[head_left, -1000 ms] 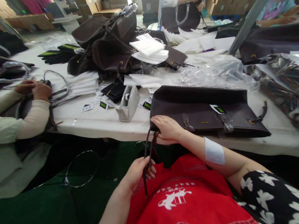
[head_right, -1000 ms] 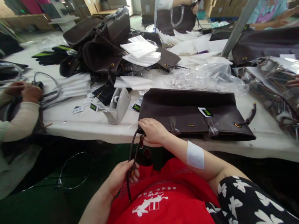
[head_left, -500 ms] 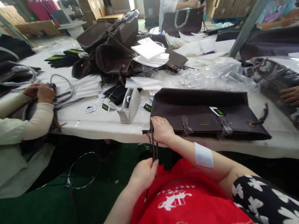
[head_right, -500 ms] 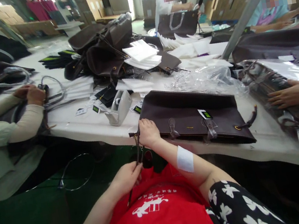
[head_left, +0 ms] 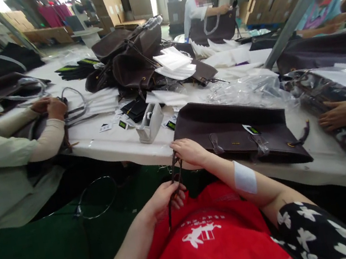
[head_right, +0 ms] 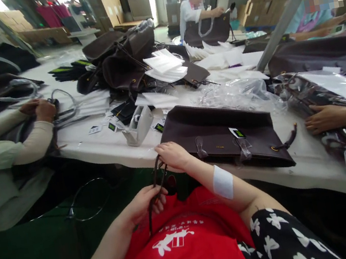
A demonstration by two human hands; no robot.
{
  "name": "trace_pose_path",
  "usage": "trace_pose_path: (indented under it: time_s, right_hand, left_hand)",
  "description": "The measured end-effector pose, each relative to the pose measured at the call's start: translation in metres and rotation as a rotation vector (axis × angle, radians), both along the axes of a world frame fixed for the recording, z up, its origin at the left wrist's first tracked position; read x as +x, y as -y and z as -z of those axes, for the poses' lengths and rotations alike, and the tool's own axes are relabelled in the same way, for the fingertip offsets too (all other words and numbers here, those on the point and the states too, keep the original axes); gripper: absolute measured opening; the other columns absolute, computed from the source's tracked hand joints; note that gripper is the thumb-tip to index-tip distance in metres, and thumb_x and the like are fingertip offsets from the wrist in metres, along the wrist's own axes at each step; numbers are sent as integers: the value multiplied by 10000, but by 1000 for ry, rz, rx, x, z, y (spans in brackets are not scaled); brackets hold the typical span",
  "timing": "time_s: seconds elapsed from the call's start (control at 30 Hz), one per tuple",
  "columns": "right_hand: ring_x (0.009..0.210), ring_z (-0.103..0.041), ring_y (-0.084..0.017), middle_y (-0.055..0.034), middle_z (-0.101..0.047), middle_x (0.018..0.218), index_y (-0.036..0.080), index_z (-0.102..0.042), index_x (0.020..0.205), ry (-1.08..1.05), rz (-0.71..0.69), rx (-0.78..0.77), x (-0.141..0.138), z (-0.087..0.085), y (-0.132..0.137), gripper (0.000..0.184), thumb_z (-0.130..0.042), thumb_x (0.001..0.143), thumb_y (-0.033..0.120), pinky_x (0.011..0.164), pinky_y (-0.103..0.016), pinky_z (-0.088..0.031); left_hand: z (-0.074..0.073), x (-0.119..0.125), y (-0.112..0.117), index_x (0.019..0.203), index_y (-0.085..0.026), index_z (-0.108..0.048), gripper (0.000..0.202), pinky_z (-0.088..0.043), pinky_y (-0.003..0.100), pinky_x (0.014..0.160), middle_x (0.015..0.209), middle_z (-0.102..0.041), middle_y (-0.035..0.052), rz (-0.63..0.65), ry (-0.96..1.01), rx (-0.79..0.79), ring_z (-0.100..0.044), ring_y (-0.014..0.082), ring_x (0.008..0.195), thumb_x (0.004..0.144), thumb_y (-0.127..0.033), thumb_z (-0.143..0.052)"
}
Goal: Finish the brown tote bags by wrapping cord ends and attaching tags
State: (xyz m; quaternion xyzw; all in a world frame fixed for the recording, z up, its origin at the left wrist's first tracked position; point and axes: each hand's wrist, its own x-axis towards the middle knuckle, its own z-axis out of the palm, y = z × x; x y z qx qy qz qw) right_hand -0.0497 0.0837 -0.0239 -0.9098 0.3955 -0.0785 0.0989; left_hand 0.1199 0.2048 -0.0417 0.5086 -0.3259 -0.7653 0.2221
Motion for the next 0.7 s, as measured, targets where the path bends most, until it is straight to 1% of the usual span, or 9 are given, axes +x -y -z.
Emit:
trace_pose_path:
  time_s: [0.07,0.17,0.27,0.37,0.47,0.53,0.57,0.63,0.7]
  right_hand:
    - [1044,-614,-203,-107,-668,1121,165,-609,1106,4,136,53,3,2,2,244,-446,942,244,925,-307,-423]
    - [907,-665,-208,-97,-709,969,173,-626,1017,30,361,125,7,8,7,287,-371,977,299,812,-291,-464]
    - [875,-673,-211,-111,-714,946,159,-630,987,169,513,201,5,15,18,345,-336,989,340,798,-295,-477]
    - [859,-673,-185,-97,-717,905,152,-644,865,505,613,342,0,25,34,404,-329,986,373,819,-289,-497]
    - [757,-679,-157,-76,-710,795,149,-610,718,908,715,576,-3,33,46,425,-363,969,386,769,-281,-537]
    - [714,-683,-150,-78,-709,772,144,-588,691,1111,772,725,-3,35,49,393,-409,955,373,740,-282,-553]
    - [704,-686,-151,-83,-710,773,141,-584,693,1178,795,780,-4,35,50,378,-429,950,371,730,-285,-557]
    - [712,-693,-164,-105,-718,805,132,-589,725,1232,809,857,-6,32,50,369,-441,946,388,721,-297,-561]
    - [775,-698,-185,-135,-721,885,122,-610,804,1179,772,874,-12,25,48,400,-395,959,421,747,-324,-560]
  left_hand:
    - [-6,0,3,841,-135,-586,353,-424,197,432,615,-637,14,-34,-47,-17,-574,100,455,820,-486,-546]
    - [-11,-1,4,830,-142,-567,353,-449,203,440,604,-632,9,-59,-85,-22,-585,108,459,817,-494,-556]
    - [-9,-3,0,827,-147,-556,349,-452,203,445,596,-629,4,-44,-104,-4,-588,109,456,819,-496,-555]
    - [-5,-7,-7,824,-152,-549,340,-442,204,438,587,-624,0,-30,-94,19,-587,112,455,825,-492,-548]
    - [-1,-11,-13,819,-151,-552,353,-431,205,436,580,-617,0,-20,-89,36,-580,110,451,826,-504,-544]
    - [1,-12,-15,820,-154,-553,353,-428,203,438,581,-611,-4,-23,-92,35,-577,108,454,826,-507,-545]
    - [1,-12,-15,824,-157,-552,348,-430,203,443,587,-612,-5,-19,-95,34,-578,108,460,828,-505,-544]
    - [2,-12,-12,830,-159,-553,340,-445,206,464,608,-625,0,3,-105,29,-590,112,483,830,-498,-548]
    - [3,-10,-6,833,-147,-568,348,-467,212,499,645,-650,27,34,-130,29,-620,125,534,827,-494,-560]
